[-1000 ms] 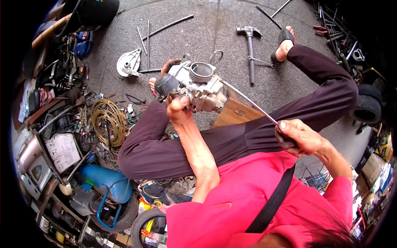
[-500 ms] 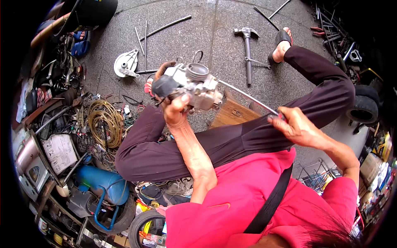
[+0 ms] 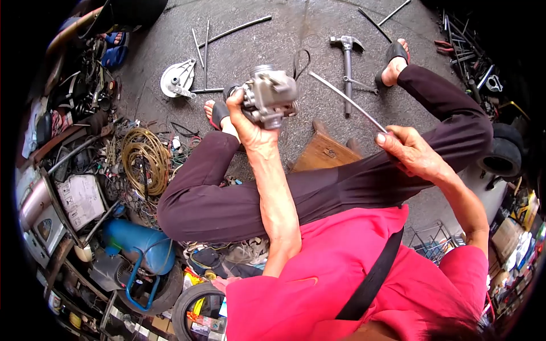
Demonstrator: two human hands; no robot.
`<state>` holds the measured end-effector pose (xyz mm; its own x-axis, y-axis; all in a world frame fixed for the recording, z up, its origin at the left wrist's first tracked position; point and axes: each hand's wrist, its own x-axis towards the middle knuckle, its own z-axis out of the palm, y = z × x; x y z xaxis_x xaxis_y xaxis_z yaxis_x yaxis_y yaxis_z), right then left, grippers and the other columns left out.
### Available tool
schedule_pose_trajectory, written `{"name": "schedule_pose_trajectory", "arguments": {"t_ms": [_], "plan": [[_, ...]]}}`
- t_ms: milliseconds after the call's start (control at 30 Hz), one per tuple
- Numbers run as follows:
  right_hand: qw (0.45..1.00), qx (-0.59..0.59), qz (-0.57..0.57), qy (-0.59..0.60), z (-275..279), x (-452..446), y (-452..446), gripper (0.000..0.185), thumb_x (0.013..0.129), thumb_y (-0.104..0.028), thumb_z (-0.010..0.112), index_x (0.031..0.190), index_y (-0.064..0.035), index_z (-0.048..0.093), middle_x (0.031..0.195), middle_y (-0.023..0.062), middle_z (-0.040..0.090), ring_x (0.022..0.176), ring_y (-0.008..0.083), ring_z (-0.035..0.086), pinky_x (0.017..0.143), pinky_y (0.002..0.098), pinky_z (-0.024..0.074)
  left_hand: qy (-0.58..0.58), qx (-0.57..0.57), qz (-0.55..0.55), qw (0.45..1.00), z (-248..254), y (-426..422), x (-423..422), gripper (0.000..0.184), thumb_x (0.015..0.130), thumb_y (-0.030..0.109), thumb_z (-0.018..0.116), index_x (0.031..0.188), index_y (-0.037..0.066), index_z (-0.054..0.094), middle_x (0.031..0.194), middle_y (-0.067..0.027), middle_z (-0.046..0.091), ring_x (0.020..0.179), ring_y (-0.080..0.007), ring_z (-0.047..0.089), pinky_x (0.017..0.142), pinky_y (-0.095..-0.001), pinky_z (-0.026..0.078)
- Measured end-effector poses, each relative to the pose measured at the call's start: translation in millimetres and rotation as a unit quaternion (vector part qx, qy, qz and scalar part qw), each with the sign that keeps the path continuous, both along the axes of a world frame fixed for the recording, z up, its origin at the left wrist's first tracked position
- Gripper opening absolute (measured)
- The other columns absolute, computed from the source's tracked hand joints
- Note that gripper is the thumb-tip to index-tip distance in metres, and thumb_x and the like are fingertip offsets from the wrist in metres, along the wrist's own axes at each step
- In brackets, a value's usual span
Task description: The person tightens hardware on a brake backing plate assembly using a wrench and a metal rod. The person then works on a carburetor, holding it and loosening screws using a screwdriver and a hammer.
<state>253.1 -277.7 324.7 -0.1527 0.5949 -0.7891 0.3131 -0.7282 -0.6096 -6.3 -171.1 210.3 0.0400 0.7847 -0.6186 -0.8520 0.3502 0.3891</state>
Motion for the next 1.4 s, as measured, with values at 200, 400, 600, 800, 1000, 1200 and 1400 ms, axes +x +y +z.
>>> {"name": "schedule_pose_trajectory", "arguments": {"t_ms": [200,400,600,800,1000,1200,1400], "plan": [[0.959,0.204,0.131,-0.146,9,-16,-6,0.026,0.091,-0.023,0.057,0.099,0.0022,0.051,0.062,0.0202,0.053,0.06,0.0372,0.055,0.054,0.0427,0.0393,-0.029,-0.153,-0.069,0.985,-21,-7,-3,0.061,0.071,0.056,0.057,0.114,0.013,0.059,0.104,-0.0109,0.061,0.085,-0.0315,0.059,0.068,-0.052,0.049],[0.922,0.342,0.12,-0.137,11,-35,-15,0.025,0.087,-0.014,0.061,0.105,0.0034,0.056,0.084,0.02,0.062,0.07,0.0361,0.062,0.06,0.0386,0.0478,-0.041,-0.132,-0.066,0.988,-16,-10,6,0.058,0.072,0.052,0.058,0.113,0.011,0.059,0.104,-0.011,0.061,0.086,-0.0306,0.059,0.065,-0.0509,0.048],[0.916,0.353,0.112,-0.155,13,-33,-13,0.027,0.087,-0.013,0.062,0.107,0.0053,0.057,0.088,0.0207,0.063,0.076,0.0354,0.064,0.063,0.0372,0.0504,-0.093,-0.086,-0.051,0.991,-15,-10,6,0.051,0.071,0.043,0.065,0.109,0.009,0.058,0.101,-0.0106,0.062,0.085,-0.0289,0.06,0.068,-0.0472,0.052],[0.92,0.345,0.124,-0.142,17,-36,-14,0.027,0.087,-0.013,0.061,0.106,0.0058,0.057,0.085,0.021,0.063,0.073,0.0351,0.064,0.061,0.0374,0.0497,-0.062,-0.029,-0.043,0.997,-28,-8,3,0.056,0.072,0.04,0.066,0.113,0.004,0.057,0.105,-0.0134,0.062,0.094,-0.0313,0.062,0.076,-0.0511,0.052],[0.936,0.306,0.117,-0.132,22,-36,-14,0.026,0.088,-0.013,0.061,0.105,0.0059,0.057,0.081,0.0206,0.062,0.068,0.0338,0.062,0.058,0.0371,0.0476,-0.072,-0.015,-0.027,0.997,-24,-7,3,0.052,0.07,0.035,0.07,0.11,0.004,0.058,0.105,-0.0128,0.063,0.096,-0.0311,0.061,0.084,-0.0492,0.051],[0.934,0.307,0.119,-0.135,27,-36,-14,0.025,0.088,-0.012,0.06,0.104,0.0064,0.057,0.08,0.021,0.061,0.066,0.0343,0.061,0.058,0.0377,0.0469,-0.08,-0.002,-0.034,0.996,-23,-8,3,0.048,0.068,0.033,0.072,0.106,0.006,0.059,0.103,-0.011,0.063,0.094,-0.0304,0.061,0.085,-0.0494,0.051],[0.958,0.242,0.113,-0.1,27,-34,-13,0.025,0.093,-0.018,0.055,0.102,0.0052,0.057,0.07,0.0163,0.053,0.057,0.0221,0.053,0.053,0.0344,0.0418,-0.056,0.036,-0.012,0.998,-5,-10,4,0.035,0.069,0.026,0.071,0.098,0.01,0.058,0.097,-0.0058,0.063,0.089,-0.0247,0.062,0.081,-0.0479,0.052]]}}
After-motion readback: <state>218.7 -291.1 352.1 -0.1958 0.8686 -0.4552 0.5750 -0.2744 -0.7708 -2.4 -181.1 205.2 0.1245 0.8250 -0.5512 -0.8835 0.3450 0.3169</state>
